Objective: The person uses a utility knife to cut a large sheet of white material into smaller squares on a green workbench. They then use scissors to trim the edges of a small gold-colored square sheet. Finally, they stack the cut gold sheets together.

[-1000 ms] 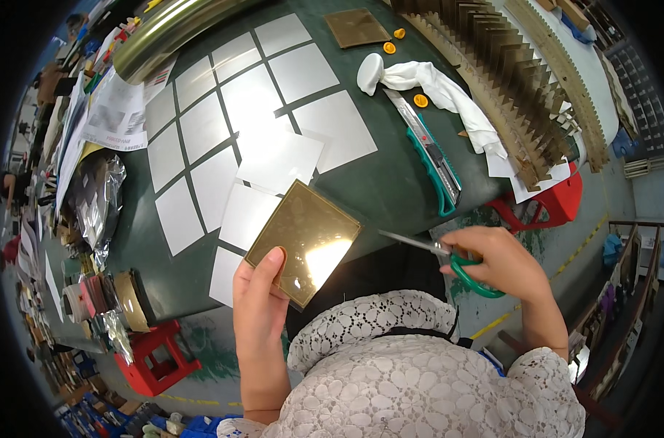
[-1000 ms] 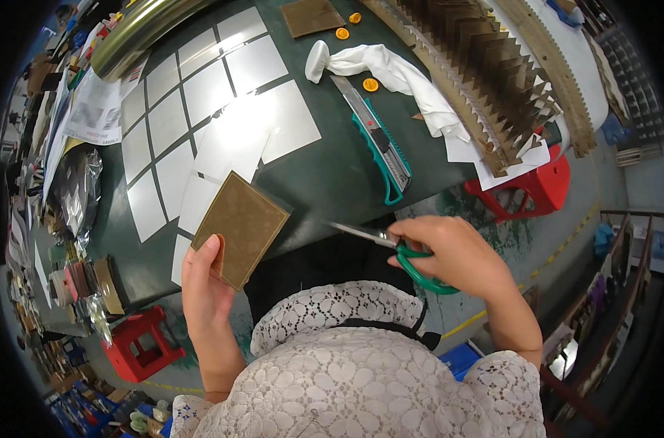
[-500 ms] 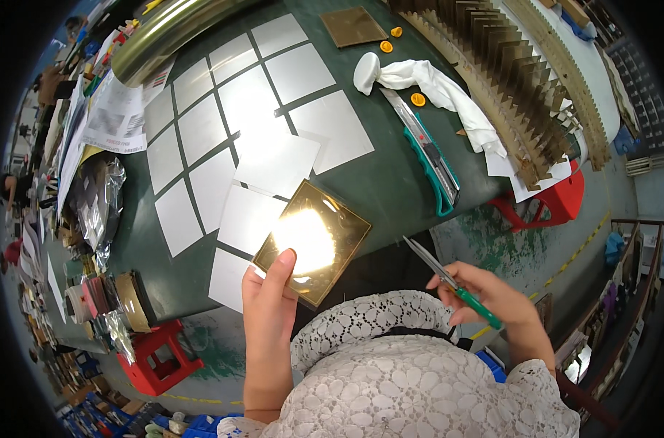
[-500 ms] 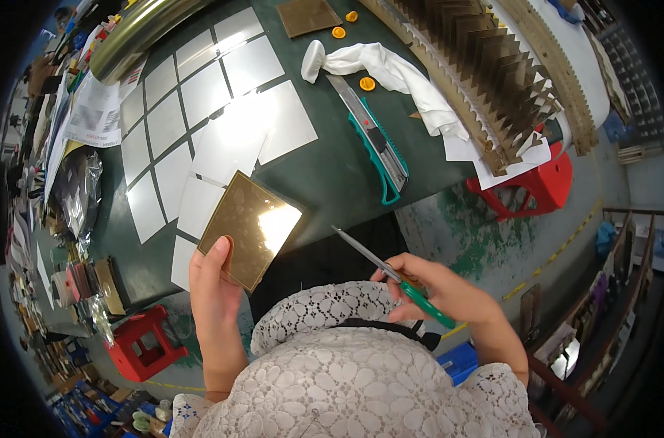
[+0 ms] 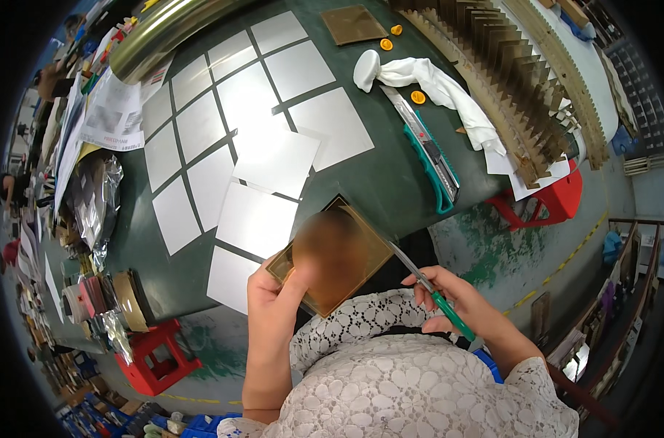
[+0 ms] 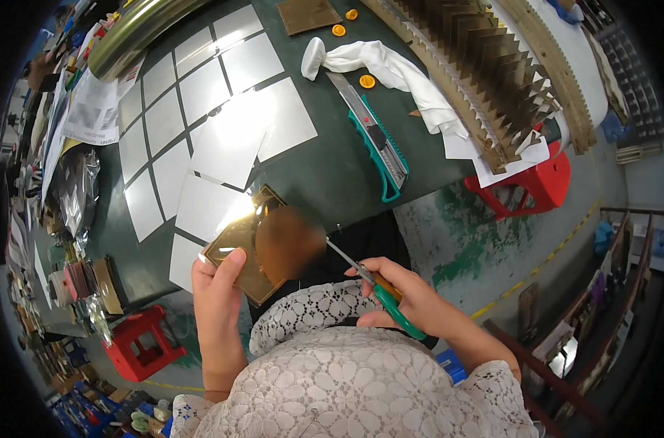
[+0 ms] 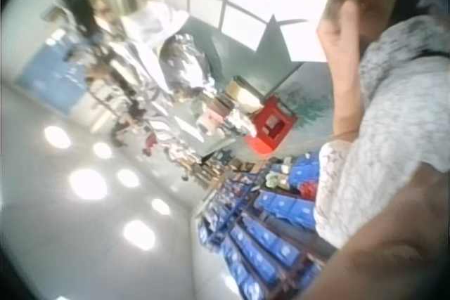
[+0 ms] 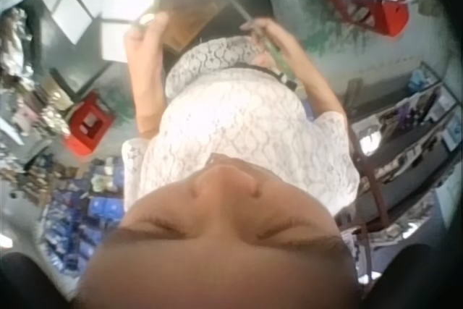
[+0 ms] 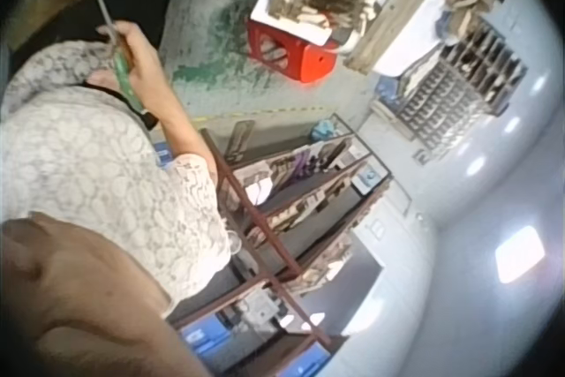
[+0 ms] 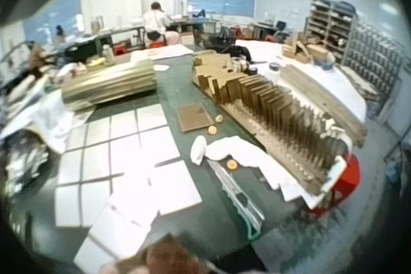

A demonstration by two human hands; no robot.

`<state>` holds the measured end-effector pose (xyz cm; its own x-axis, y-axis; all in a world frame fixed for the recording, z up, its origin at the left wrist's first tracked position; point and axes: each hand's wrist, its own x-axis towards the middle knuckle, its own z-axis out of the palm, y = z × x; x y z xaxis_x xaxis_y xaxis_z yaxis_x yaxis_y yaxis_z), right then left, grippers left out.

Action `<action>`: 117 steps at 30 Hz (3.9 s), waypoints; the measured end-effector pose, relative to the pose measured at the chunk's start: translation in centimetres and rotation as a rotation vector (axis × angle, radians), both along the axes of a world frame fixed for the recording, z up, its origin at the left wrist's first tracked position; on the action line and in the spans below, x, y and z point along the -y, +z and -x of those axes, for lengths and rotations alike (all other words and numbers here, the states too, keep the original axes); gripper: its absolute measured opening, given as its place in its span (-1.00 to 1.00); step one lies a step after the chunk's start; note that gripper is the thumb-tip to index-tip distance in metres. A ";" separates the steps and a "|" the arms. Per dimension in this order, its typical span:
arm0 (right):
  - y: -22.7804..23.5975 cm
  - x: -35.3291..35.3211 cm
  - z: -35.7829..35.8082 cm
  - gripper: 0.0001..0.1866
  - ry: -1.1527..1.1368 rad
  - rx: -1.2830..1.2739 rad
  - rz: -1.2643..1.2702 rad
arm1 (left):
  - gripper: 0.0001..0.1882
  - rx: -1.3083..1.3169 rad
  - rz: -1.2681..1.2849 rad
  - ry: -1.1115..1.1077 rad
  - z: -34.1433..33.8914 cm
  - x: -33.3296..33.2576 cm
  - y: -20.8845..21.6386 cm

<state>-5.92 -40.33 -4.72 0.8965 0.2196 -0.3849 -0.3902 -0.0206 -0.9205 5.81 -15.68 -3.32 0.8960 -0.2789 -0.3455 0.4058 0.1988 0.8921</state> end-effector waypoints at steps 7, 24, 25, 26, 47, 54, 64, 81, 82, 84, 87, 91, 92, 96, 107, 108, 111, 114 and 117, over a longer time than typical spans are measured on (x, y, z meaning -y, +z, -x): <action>0.3 -0.2 -0.5 -0.28 0.004 0.031 0.019 | -0.76 -0.005 0.000 -0.017 0.2 0.0 -0.2; 0.3 -0.2 -0.6 -0.34 -0.019 0.044 0.050 | -0.75 -0.044 -0.015 -0.055 0.2 0.1 -0.2; 0.3 -0.2 -0.6 -0.35 -0.020 0.036 0.055 | -0.75 -0.042 -0.013 -0.059 0.2 0.1 -0.3; 0.4 -0.2 -0.6 -0.36 -0.022 0.028 0.059 | -0.75 -0.040 -0.011 -0.062 0.3 0.1 -0.4; -0.2 -0.4 -1.9 -0.51 -0.149 -0.083 -0.033 | -0.78 -0.126 0.057 -0.284 -0.4 0.9 -1.3; 1.4 -0.3 -3.8 -0.54 -0.139 -0.304 -0.077 | -0.80 -0.219 -0.050 -0.308 0.1 1.0 -0.8; 3.3 -0.5 -3.4 -0.51 -0.251 -0.019 -0.253 | -0.92 -0.206 0.026 -0.705 -0.8 -1.2 1.8; 3.3 -3.4 -4.4 -0.51 -0.401 0.031 -0.164 | -0.75 -0.060 0.070 0.022 1.0 3.1 1.0; 3.0 -3.3 -4.2 -0.51 -0.384 0.070 -0.156 | -0.74 -0.037 0.073 0.020 0.7 2.4 0.4; 1.9 -2.6 -3.4 -0.45 -0.315 0.129 -0.132 | -0.72 0.002 0.072 0.044 0.2 1.5 0.0; 1.7 -1.7 -2.2 -0.37 -0.199 0.001 -0.175 | -0.70 0.058 0.053 0.116 -0.5 1.5 0.3; 0.8 -2.0 -1.3 -0.27 -0.085 -0.040 -0.097 | -0.69 0.143 0.014 0.164 -0.6 2.1 0.1; 0.8 -2.1 -1.2 -0.25 -0.085 -0.049 -0.113 | -0.67 0.171 0.000 0.140 -0.5 2.0 -0.2; 1.0 -2.3 -1.5 -0.24 -0.064 -0.040 -0.128 | -0.65 0.261 -0.032 0.141 -0.1 2.6 0.2; 1.1 -2.6 -1.8 -0.23 -0.039 -0.036 -0.128 | -0.66 0.287 -0.071 0.143 0.6 3.0 0.4; 1.1 -2.5 -1.8 -0.23 -0.039 -0.026 -0.123 | -0.66 0.290 -0.078 0.141 0.6 3.0 0.4; 0.9 -2.5 -1.7 -0.23 -0.043 -0.005 -0.114 | -0.66 0.281 -0.084 0.137 0.6 3.2 0.6; 0.9 -2.6 -1.7 -0.23 -0.055 -0.005 -0.117 | -0.66 0.272 -0.067 0.119 0.6 3.1 0.4; 0.7 -2.6 -1.7 -0.23 -0.059 -0.007 -0.119 | -0.66 0.266 -0.055 0.110 0.6 3.1 0.3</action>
